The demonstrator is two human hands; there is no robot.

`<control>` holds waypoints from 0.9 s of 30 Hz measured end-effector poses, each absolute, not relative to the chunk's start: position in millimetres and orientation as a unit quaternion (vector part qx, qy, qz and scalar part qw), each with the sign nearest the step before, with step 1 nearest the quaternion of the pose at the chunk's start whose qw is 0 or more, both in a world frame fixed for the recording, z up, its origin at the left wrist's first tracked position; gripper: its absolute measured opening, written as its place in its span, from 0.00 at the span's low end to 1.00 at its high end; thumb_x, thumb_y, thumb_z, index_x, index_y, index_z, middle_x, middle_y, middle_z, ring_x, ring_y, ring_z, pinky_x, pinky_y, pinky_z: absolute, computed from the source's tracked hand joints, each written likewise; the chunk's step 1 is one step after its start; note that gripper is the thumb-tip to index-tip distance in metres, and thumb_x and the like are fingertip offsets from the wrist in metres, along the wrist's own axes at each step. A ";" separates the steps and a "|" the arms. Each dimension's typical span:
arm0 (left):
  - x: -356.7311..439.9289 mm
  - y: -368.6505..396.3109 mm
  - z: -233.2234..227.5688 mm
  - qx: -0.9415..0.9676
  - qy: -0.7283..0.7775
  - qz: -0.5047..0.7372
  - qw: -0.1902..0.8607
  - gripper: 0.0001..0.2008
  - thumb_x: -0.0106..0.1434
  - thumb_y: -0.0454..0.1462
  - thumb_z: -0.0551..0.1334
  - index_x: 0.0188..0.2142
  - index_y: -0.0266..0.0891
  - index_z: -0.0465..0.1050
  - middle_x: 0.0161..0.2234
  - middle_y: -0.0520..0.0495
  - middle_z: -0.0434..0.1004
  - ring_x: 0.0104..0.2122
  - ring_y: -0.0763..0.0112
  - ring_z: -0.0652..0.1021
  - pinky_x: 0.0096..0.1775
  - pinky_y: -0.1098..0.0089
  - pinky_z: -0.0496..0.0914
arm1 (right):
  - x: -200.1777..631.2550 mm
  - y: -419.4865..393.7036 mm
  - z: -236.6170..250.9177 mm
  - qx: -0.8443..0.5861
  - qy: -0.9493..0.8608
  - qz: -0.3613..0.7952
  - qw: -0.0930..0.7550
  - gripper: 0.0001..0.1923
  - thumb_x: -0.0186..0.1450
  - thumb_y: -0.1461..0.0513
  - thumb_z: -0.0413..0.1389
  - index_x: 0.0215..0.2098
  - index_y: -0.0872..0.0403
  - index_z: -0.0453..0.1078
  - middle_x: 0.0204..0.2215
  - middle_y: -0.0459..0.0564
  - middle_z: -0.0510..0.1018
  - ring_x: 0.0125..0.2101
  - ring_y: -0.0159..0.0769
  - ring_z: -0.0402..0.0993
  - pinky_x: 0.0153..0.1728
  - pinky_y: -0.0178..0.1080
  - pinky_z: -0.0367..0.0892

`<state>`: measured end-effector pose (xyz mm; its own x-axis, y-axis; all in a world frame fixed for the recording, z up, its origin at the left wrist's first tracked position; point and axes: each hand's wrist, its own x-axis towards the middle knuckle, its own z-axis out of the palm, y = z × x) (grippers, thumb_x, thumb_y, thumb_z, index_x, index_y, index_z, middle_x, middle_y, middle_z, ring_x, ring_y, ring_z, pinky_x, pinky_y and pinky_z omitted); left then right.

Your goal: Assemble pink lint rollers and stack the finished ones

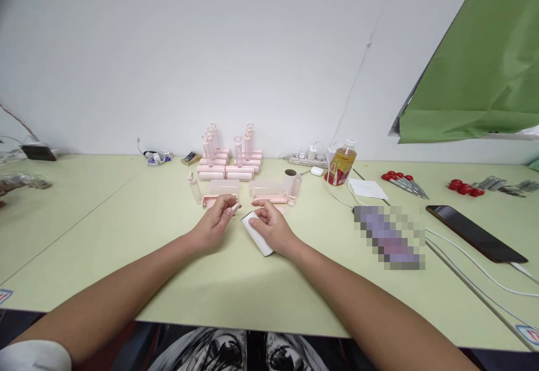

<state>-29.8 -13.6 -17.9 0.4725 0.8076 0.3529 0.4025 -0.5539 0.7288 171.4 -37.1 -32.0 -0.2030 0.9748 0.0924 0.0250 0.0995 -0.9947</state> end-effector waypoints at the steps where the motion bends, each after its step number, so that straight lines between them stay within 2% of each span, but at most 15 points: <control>1: -29.2 -13.0 -19.4 0.807 0.367 0.356 0.295 0.18 0.72 0.43 0.44 0.57 0.42 0.59 0.50 0.42 0.70 0.49 0.64 0.71 0.50 0.63 0.65 | 172.0 -37.0 -32.1 -0.429 -0.581 0.519 0.457 0.23 0.58 0.55 0.61 0.48 0.50 0.61 0.34 0.46 0.75 0.28 0.33 0.70 0.29 0.36 0.62; 5: -27.7 -10.3 -22.7 0.827 0.324 0.360 0.286 0.19 0.71 0.45 0.44 0.54 0.42 0.65 0.49 0.43 0.71 0.49 0.63 0.71 0.51 0.62 0.64 | 173.8 -35.9 -31.7 -0.421 -0.587 0.524 0.451 0.22 0.57 0.55 0.62 0.47 0.50 0.62 0.34 0.46 0.76 0.29 0.34 0.71 0.31 0.37 0.63; 8: -27.2 -8.9 -24.0 0.807 0.330 0.377 0.313 0.18 0.70 0.46 0.48 0.51 0.41 0.66 0.42 0.44 0.73 0.42 0.65 0.73 0.45 0.64 0.67 | 174.1 -34.9 -32.7 -0.424 -0.586 0.523 0.450 0.22 0.56 0.54 0.62 0.46 0.50 0.64 0.35 0.47 0.77 0.30 0.34 0.71 0.31 0.37 0.63; 11: -27.2 -7.5 -25.2 0.779 0.345 0.395 0.344 0.16 0.67 0.48 0.54 0.43 0.39 0.67 0.36 0.48 0.73 0.35 0.69 0.72 0.39 0.69 0.67 | 174.0 -34.8 -34.2 -0.419 -0.589 0.523 0.453 0.21 0.56 0.54 0.62 0.46 0.50 0.64 0.35 0.47 0.77 0.30 0.35 0.72 0.31 0.37 0.64; 14: -27.8 -6.4 -25.7 0.755 0.357 0.412 0.365 0.15 0.65 0.49 0.57 0.36 0.39 0.66 0.32 0.50 0.71 0.32 0.72 0.70 0.35 0.71 0.65 | 173.6 -35.7 -34.3 -0.413 -0.594 0.519 0.456 0.21 0.57 0.55 0.61 0.46 0.50 0.64 0.35 0.47 0.77 0.30 0.34 0.71 0.31 0.37 0.64; 17: -28.1 -6.5 -25.8 0.741 0.351 0.416 0.393 0.15 0.66 0.49 0.56 0.35 0.39 0.65 0.30 0.51 0.69 0.30 0.73 0.69 0.34 0.71 0.64 | 173.0 -36.8 -33.0 -0.415 -0.595 0.515 0.457 0.21 0.57 0.55 0.62 0.46 0.50 0.64 0.34 0.46 0.76 0.31 0.34 0.71 0.32 0.37 0.64; 27: -25.4 -10.7 -26.5 0.748 0.318 0.400 0.424 0.15 0.67 0.48 0.55 0.37 0.38 0.65 0.38 0.46 0.73 0.32 0.73 0.70 0.35 0.70 0.67 | 173.1 -36.5 -34.9 -0.404 -0.607 0.511 0.454 0.21 0.58 0.55 0.61 0.47 0.51 0.62 0.36 0.48 0.76 0.32 0.35 0.72 0.34 0.38 0.64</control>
<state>-25.4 -10.7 -26.5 0.4783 0.8143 0.3289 0.1369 -0.4391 0.8880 173.1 -36.5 -34.9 -0.2603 0.9556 0.1382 0.0266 0.1502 -0.9883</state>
